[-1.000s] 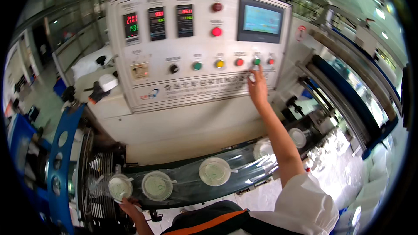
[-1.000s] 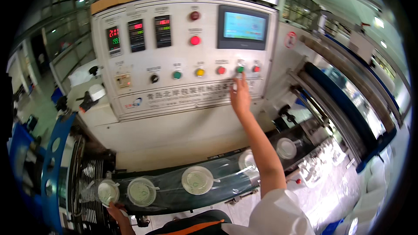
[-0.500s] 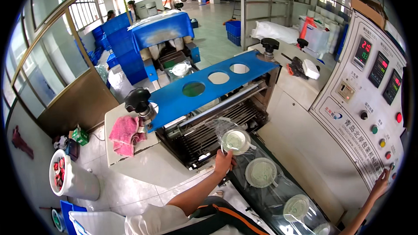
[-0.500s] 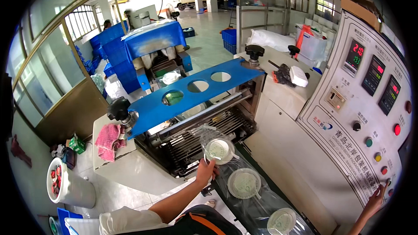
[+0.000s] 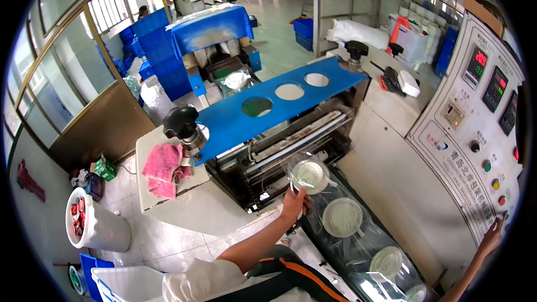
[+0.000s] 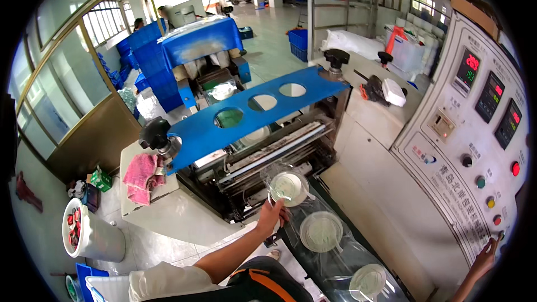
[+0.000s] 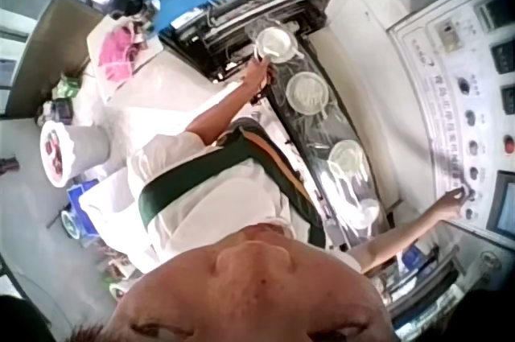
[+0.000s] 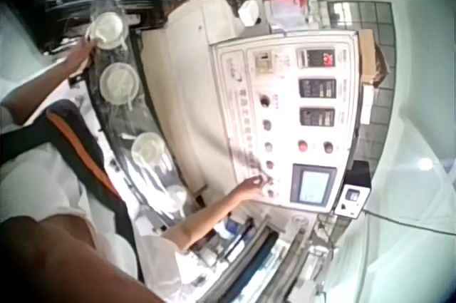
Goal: The person operates a plastic film wrapping machine to seal plastic bowls and then places plastic spoons onto the sealed bowls moving along a conveyor belt.
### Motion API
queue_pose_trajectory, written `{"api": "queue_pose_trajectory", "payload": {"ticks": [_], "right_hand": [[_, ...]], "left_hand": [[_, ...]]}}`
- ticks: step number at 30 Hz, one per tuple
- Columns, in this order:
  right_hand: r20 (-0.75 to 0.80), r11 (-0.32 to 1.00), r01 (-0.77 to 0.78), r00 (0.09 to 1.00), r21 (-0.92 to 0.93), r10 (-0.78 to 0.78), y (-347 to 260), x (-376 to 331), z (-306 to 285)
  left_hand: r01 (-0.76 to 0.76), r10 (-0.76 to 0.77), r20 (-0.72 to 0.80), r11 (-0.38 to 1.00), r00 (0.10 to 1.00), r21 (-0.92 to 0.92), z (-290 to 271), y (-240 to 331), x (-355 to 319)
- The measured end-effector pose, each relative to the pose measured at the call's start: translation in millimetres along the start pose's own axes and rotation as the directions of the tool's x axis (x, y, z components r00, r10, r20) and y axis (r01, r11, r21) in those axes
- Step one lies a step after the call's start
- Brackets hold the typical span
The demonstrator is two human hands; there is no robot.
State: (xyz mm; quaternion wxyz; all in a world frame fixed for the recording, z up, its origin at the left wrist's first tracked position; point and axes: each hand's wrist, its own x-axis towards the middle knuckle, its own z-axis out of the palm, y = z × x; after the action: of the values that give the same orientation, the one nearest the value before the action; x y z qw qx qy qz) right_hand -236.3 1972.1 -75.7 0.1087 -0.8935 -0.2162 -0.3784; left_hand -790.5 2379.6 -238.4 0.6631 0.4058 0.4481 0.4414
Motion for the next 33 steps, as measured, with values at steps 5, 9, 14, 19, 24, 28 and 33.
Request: {"api": "queue_pose_trajectory", "payload": {"ticks": [5,9,14,19,24,28,33], "right_hand": [[-0.157,0.99,0.134,0.98,0.046,-0.125,-25,3,-13],[-0.064,0.994,-0.021,0.998,0.112,0.028,-32,-2,-24],[-0.013,0.995,-0.08,0.997,0.064,0.081,-40,-1,-32],[-0.068,0.999,-0.01,0.998,0.053,0.014,-39,0,-33],[-0.077,1.0,0.014,0.997,-0.011,-0.015,-36,1,-33],[-0.063,1.0,0.016,0.998,-0.008,-0.016,-43,0,-37],[-0.034,0.999,-0.008,0.999,-0.035,0.007,-50,-1,-42]], "left_hand": [[0.127,-0.122,0.046,0.984,0.991,-0.122,-14,-7,6],[0.16,-0.152,0.066,0.977,0.986,-0.14,-10,-3,5],[0.137,-0.128,0.075,0.981,0.989,-0.137,-7,0,1],[0.293,-0.285,0.072,0.91,0.956,-0.294,-7,-2,3],[0.351,-0.327,0.128,0.864,0.936,-0.361,-7,-2,0],[0.341,-0.337,0.071,0.878,0.939,-0.336,0,3,-6],[0.337,-0.329,0.084,0.873,0.941,-0.352,2,2,-6]]}}
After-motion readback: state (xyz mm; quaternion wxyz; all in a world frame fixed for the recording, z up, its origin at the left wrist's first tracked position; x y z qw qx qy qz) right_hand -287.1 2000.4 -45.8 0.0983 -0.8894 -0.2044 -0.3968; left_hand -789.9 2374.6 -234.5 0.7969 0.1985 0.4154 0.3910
